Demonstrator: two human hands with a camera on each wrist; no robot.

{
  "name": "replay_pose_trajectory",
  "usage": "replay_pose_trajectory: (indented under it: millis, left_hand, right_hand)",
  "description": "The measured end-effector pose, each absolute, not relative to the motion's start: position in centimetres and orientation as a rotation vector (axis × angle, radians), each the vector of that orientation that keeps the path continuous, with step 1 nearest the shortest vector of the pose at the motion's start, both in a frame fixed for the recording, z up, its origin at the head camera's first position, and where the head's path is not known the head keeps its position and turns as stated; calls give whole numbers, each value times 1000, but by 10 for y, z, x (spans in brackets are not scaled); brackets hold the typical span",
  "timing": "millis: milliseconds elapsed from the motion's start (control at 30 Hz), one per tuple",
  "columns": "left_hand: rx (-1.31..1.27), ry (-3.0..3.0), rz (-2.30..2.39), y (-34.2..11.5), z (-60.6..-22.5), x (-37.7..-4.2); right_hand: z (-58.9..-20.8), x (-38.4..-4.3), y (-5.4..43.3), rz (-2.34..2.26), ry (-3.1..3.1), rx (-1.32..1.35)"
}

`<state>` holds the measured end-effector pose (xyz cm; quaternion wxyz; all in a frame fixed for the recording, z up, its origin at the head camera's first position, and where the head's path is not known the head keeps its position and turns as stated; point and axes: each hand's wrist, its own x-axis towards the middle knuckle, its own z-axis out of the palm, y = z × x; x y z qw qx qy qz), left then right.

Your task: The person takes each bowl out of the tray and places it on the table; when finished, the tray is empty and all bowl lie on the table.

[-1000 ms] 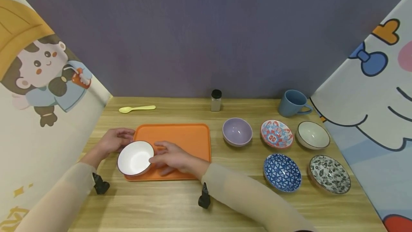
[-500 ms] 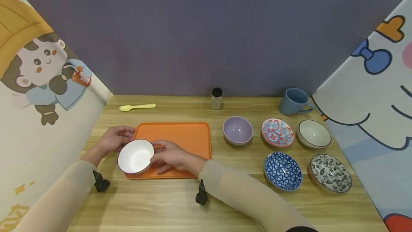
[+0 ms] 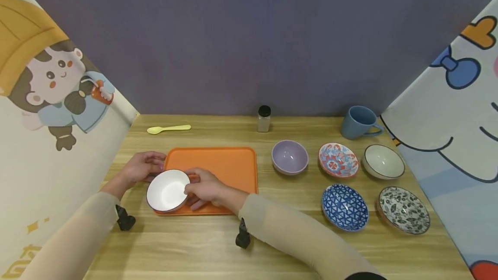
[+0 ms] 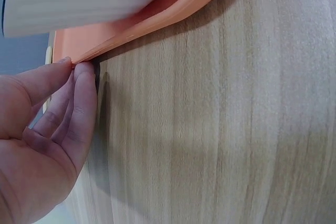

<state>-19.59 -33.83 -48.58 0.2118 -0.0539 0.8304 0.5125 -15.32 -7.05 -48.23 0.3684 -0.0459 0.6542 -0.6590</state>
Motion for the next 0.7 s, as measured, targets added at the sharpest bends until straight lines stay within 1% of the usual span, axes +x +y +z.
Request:
replay_pose_trajectory:
  millis: [367,700]
  left_hand:
    - [-127,2292,1451,-339,-487,-195]
    - [-133,2271,1474,-340,-489,-195]
  right_hand:
    - [-478,-144,-68,-1710,1729,-159]
    - [-480,-139,-61,-1738,1692,-106]
